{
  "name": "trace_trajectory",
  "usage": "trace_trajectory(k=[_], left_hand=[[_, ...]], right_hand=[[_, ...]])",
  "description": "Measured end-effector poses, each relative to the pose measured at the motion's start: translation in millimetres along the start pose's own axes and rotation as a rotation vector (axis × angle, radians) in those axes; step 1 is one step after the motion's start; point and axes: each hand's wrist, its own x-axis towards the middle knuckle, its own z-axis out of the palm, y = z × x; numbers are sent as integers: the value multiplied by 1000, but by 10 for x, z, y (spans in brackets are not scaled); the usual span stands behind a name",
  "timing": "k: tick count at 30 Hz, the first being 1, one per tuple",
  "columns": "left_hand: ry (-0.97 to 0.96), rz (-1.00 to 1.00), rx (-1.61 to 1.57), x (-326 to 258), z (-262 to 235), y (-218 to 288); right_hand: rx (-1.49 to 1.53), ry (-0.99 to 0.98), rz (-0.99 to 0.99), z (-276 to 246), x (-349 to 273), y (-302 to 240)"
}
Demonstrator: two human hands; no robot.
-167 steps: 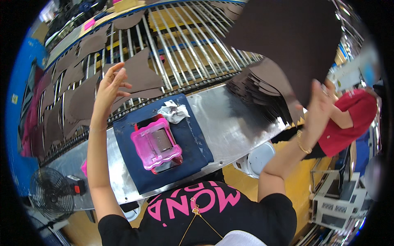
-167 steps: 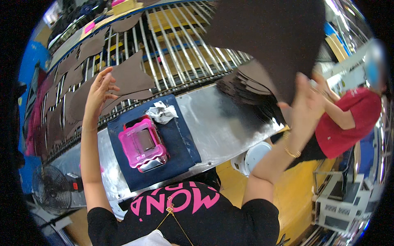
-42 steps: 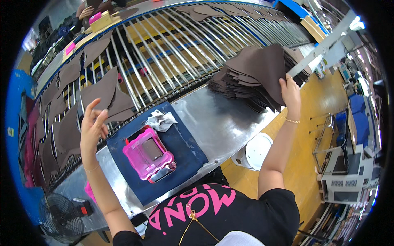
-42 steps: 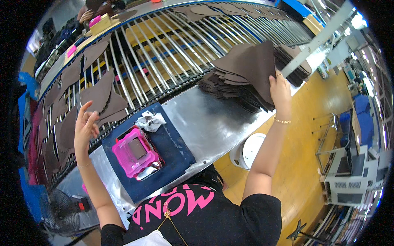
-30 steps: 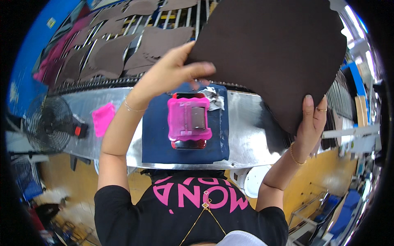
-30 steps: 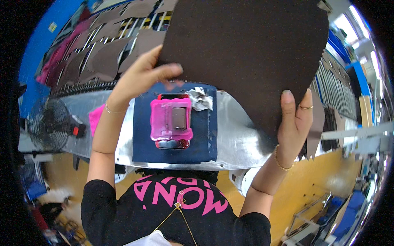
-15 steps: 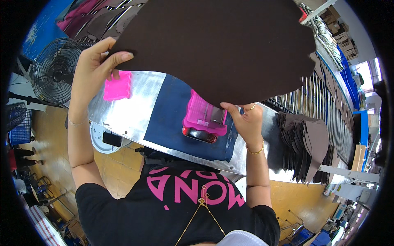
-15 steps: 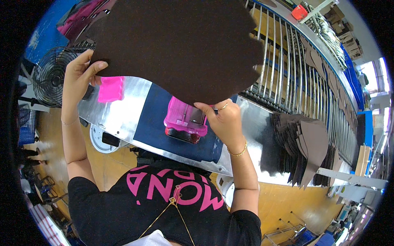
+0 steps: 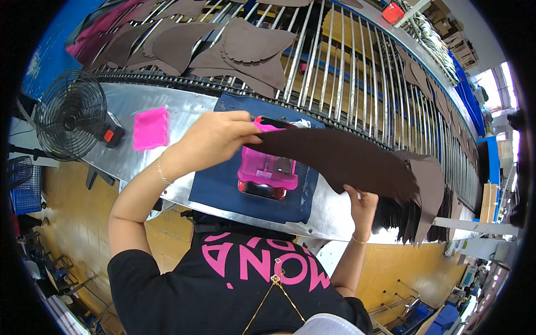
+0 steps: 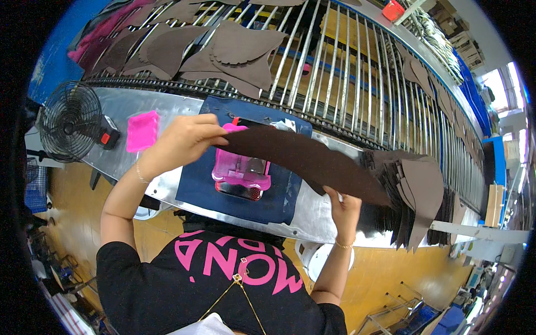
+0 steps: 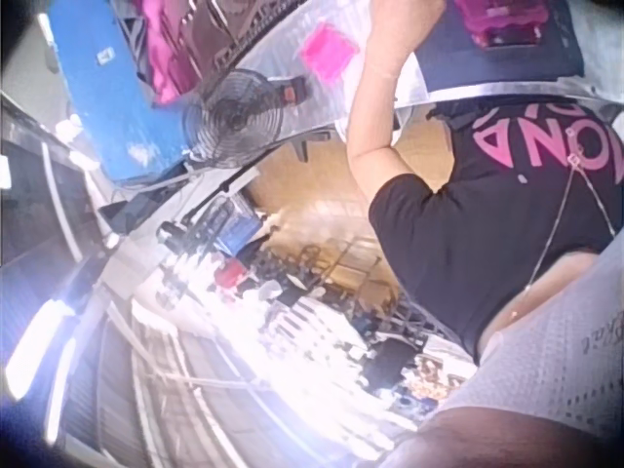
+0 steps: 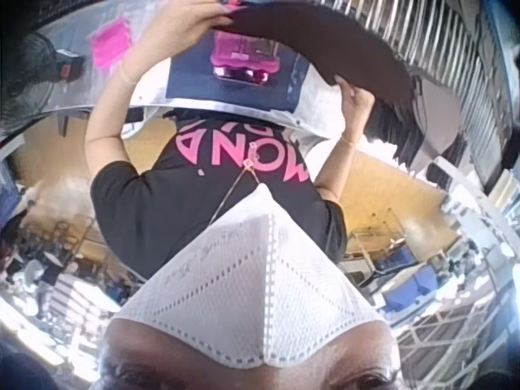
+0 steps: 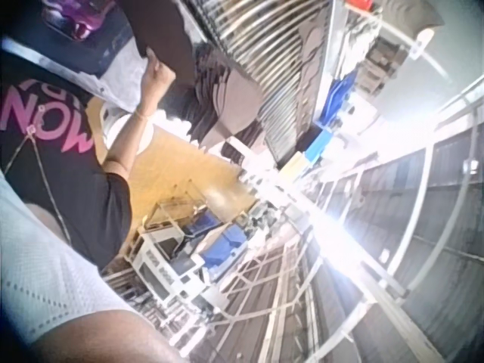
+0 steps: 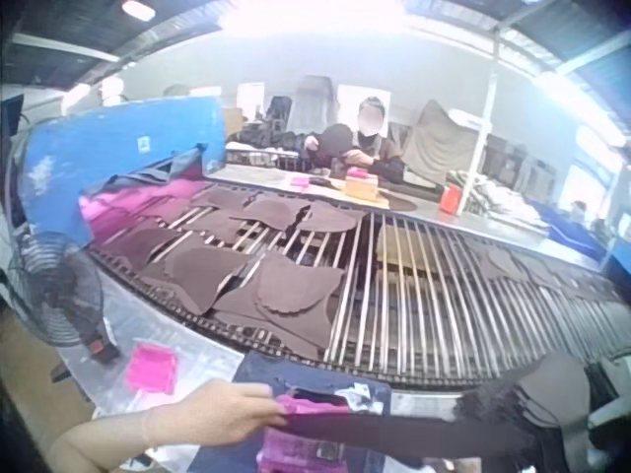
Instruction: The person repeatedly picks up brown fabric pieces from a conveyor belt, briefly inspects them, and places them into a stack on the right side of the workstation. The person handles the pieces one at a time throughout the clip.
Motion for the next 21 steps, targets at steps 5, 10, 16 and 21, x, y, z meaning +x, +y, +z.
trace_trajectory(k=[5, 10, 16, 21], left_hand=[[-190, 147, -15, 448, 251, 269], [107, 92, -172, 795, 273, 198], [292, -272, -338, 535, -202, -76], [375, -507, -350, -38, -355, -341]], right_hand=[[240, 266, 122, -645, -382, 246], [339, 359, 232, -926, -73, 26], [499, 284, 205, -304, 1145, 475], [474, 43, 370, 365, 2090, 1187]])
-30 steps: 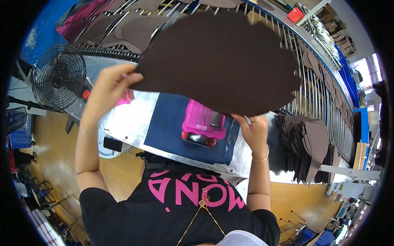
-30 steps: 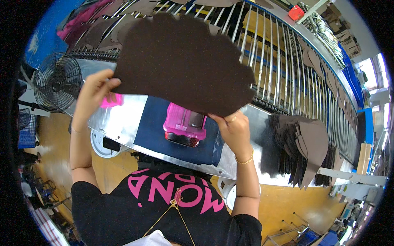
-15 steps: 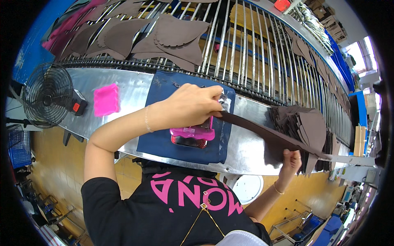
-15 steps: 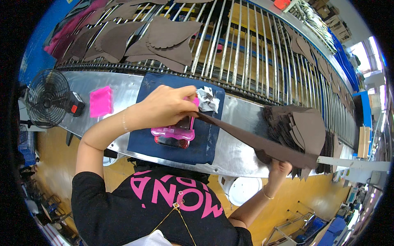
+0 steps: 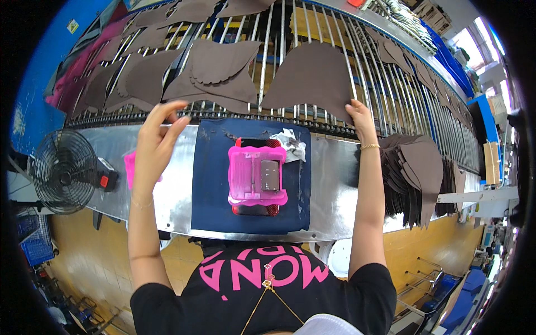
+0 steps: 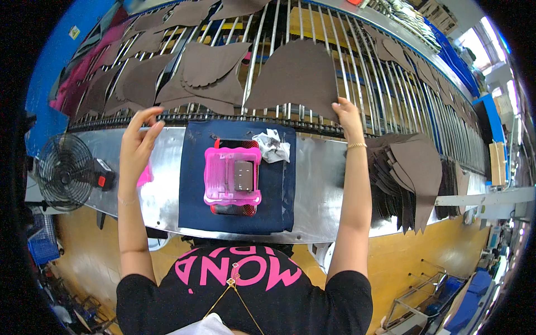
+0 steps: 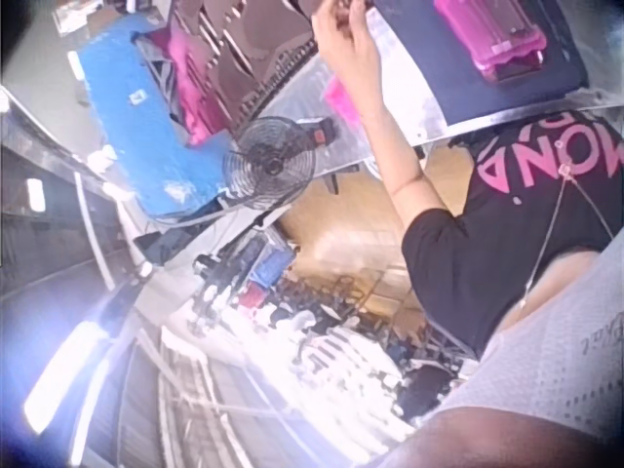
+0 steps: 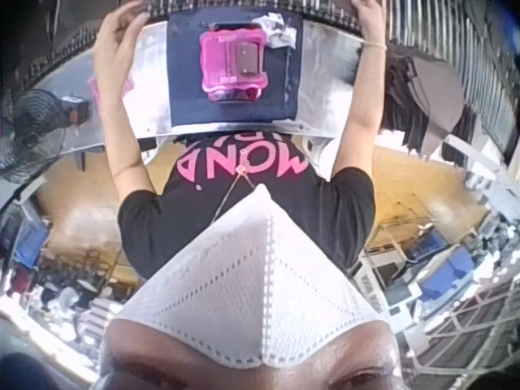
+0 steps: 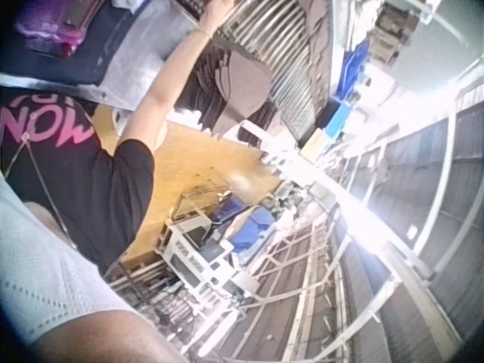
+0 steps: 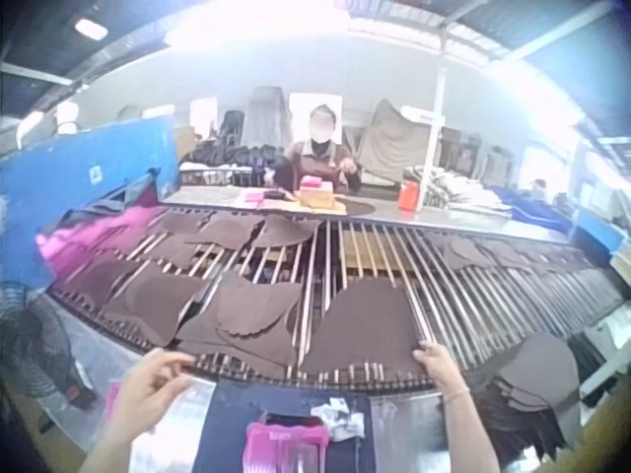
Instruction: The person repeatedly picks up brown fabric pieces from a conveyor belt, briefly inspects them, and places them into a stack on the right side of the workstation. The person handles the pieces one at a time throughout the clip.
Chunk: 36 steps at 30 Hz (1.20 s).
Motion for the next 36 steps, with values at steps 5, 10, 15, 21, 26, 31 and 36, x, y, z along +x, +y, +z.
trace_trajectory(k=[5, 10, 15, 21, 26, 31, 36], left_hand=[[13, -78, 4, -93, -124, -294], [-26, -130, -84, -86, 6, -328], [-133, -109, -154, 12, 145, -464], [-255, -39, -202, 199, 428, -303], [-270, -61, -228, 149, 511, -273], [-277, -85, -200, 87, 476, -108], [-262, 3, -198, 72, 447, 112]], right_hand=[[-297, 12, 33, -200, 592, 740], [-627, 248, -398, -12, -81, -114], [-709, 502, -527, -649, -1419, -1106], [-1150, 924, 444, -2447, -2459, -369], [-1085, 913, 474, -2485, -2488, -236], [-1206, 926, 388, -2218, -2467, -605], [-1210, 945, -8, -1356, -2566, -1690]])
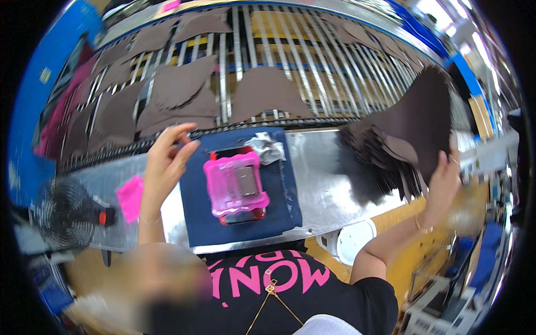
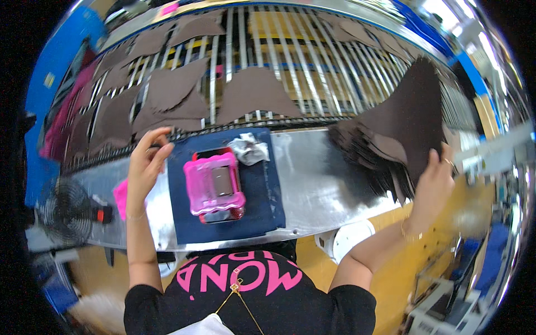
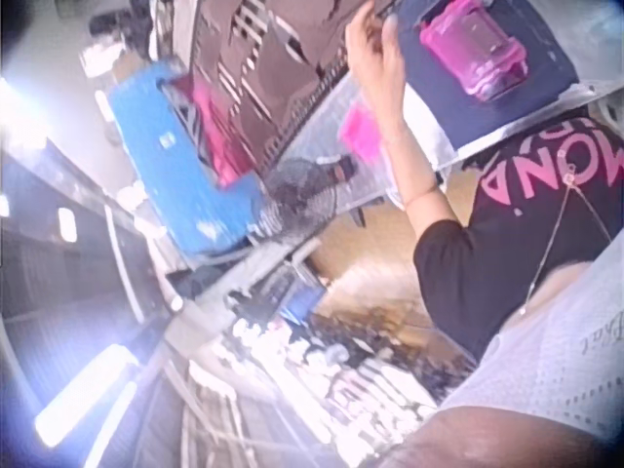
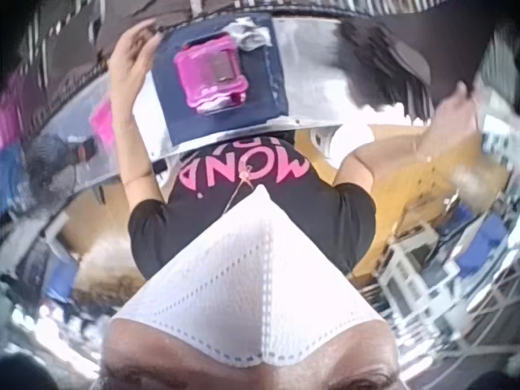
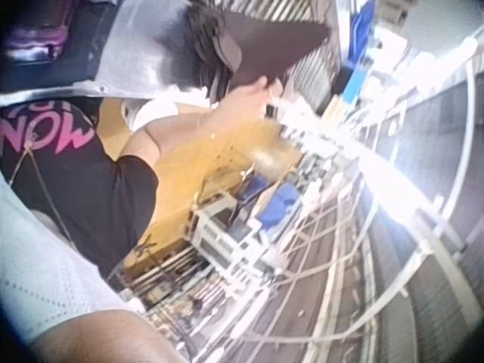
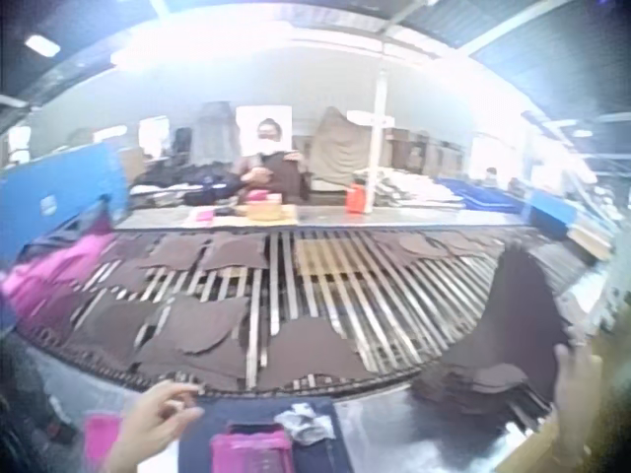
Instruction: The person repeatedly picks up brown fabric pieces from a conveyor belt, briefly inspects them, and places them into a stack on the right side of the workstation. The person handles the pieces one at a time throughout the clip.
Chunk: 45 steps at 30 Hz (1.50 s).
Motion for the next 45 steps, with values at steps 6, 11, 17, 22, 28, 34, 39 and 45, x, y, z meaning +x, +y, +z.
trace_trajectory(k=[6, 11, 17, 22, 28, 34, 39, 45], left_hand=[[208, 206, -73, 59, 248, 155], [62, -109, -407, -173, -345, 238], [402, 37, -157, -678, -956, 128], [339, -49, 200, -862, -1168, 182], [196, -110, 198, -830, -887, 69], [-48, 194, 458, -429, -280, -100], [-138, 409, 520, -250, 124, -20], [-313, 511, 518, 0, 652, 73]], right_hand=[[1223, -74, -193, -23, -329, -1018], [1177, -315, -490, 291, -750, -1755], [1339, -920, -686, 432, -1156, -2134], [1120, -665, -928, 695, -1354, -2134], [1047, -547, -972, 714, -1266, -1830], [888, -632, -745, 991, -1301, -1052], [1021, -705, -442, 1182, -1294, -360], [1007, -590, -221, 529, -708, 232]])
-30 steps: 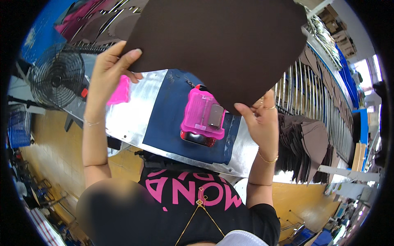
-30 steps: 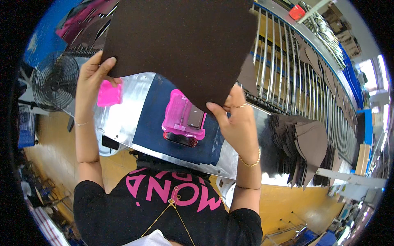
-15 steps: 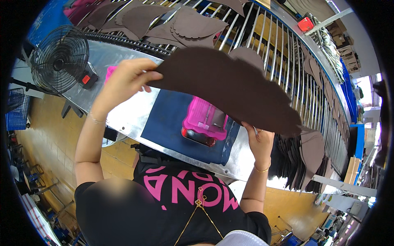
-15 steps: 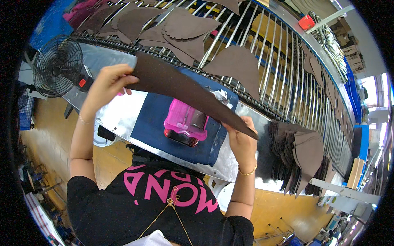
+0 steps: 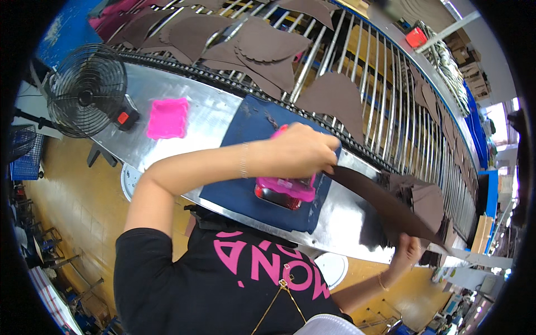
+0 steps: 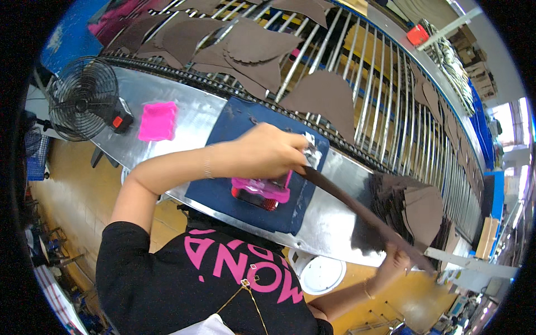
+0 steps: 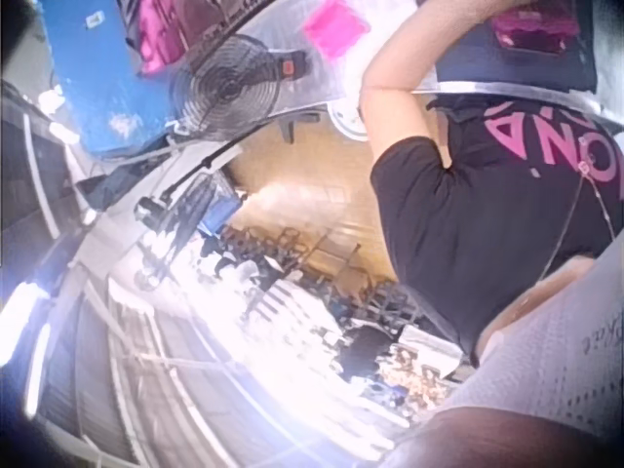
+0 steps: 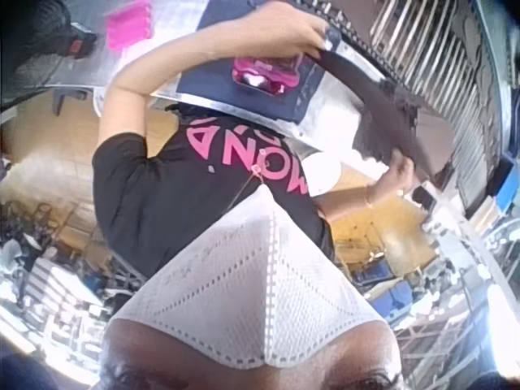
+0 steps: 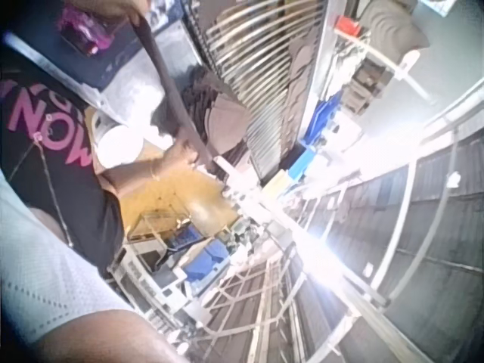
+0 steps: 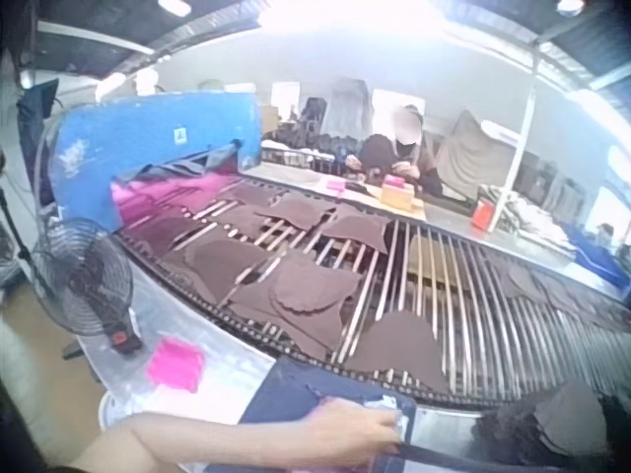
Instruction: The person repeatedly picks up brown fabric pieces from a conveyor belt, briefly inspects them, and places them into a stack on the right side of the workstation. The person handles the pieces one at a time throughout the clip.
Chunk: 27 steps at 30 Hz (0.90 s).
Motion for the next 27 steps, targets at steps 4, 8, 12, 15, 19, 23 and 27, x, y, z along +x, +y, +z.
trace_trajectory(k=[4, 8, 12, 15, 19, 23, 27], left_hand=[[177, -32, -165, 122, -122, -25], [611, -234, -233, -208, -627, -307], [916, -453, -470, -742, -677, -798], [985, -584, -613, -1021, -581, -1015], [988, -669, -615, -1210, -449, -1227], [894, -664, -618, -1207, -415, -1195], [794, -661, -665, -1206, -418, -1163]], right_hand=[[53, 48, -28, -198, 431, -386], [45, -31, -35, 425, 1302, -642], [455, -259, 43, 1731, 2282, -925], [468, -444, 123, 2884, 2885, -1276], [403, -392, 144, 4382, 3582, -1467], [468, -323, 152, 5546, 4157, -1342], [403, -280, 133, 6339, 4444, -1190]])
